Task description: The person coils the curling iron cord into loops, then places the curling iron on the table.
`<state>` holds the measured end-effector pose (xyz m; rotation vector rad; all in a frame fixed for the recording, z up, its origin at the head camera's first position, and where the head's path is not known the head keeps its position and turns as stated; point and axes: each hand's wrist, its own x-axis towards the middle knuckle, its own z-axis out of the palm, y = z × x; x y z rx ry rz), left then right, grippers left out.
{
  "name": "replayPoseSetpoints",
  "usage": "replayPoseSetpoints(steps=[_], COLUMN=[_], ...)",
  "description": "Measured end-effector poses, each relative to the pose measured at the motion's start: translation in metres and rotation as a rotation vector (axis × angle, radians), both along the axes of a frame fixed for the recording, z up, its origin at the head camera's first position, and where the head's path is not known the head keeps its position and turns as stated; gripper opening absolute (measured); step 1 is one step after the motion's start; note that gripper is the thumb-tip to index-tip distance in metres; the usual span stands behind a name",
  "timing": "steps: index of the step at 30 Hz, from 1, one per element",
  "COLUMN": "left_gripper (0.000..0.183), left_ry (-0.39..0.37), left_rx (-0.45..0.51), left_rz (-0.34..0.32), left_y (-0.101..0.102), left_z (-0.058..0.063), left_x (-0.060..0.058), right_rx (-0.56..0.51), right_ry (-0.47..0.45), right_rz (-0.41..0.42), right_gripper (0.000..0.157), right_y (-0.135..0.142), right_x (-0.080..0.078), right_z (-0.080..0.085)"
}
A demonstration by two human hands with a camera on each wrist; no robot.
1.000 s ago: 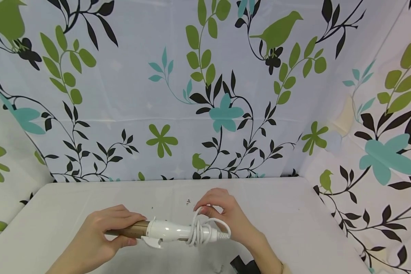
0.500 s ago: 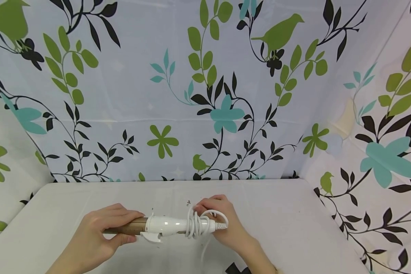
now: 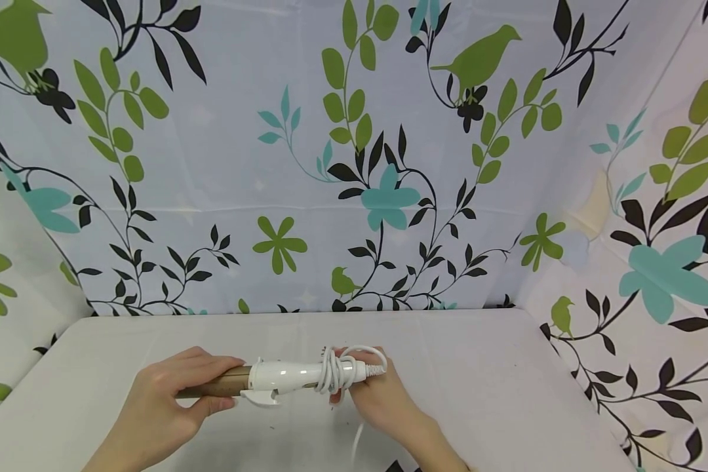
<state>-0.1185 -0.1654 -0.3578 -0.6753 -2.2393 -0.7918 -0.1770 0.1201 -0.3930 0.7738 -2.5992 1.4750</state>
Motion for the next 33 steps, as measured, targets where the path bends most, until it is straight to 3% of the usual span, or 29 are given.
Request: replayPoseSetpoints(steps=[4,7,10,15,18,21,26,30,33], left_gripper=[0.059,0.058,0.057,0.057,0.058,0.058,0.058,0.057,0.056], left_ry=[0.003,0.01,0.012,0.006,0.005,0.001,-0.013,-0.03,-0.038], left_rx=[-0.004,-0.012,-0.016,-0.009,-0.008,-0.01,-0.019,-0.021,-0.017], left_rz=[0.023,0.034,0.04,0.051,0.062,0.078,0.11,0.122,0.124], left_y=[0.001,0.002,0.004,0.005,0.004,0.004,0.003,0.003,0.003], left_z=[0.0,0.0,0.0,0.0,0.0,0.001,0.002,0.003,0.004], left_x=[0.0,0.0,-0.001,-0.001,0.0,0.0,0.001,0.001,0.001], right_rx=[-0.018,0.049,0.104,0.093,0.119,0.193,0.318,0.33,0.37], right_ry=[-0.069,-0.085,-0.028,0.071,0.103,0.243,0.537,0.606,0.634], right_rz=[0.031,-0.003,0.018,0.115,0.071,-0.005,-0.071,-0.071,-0.098], right_gripper=[0.036,0.031,0.02,0.021,0.018,0.02,0.04,0.039,0.029], right_y=[-0.004,-0.004,-0.005,-0.01,-0.012,-0.014,-0.018,-0.021,-0.022], right_x=[-0.001,0.003,0.006,0.007,0.009,0.01,0.01,0.01,0.013], right_z=[-0.002,-0.004,-0.006,-0.011,-0.015,-0.019,-0.024,-0.024,-0.023])
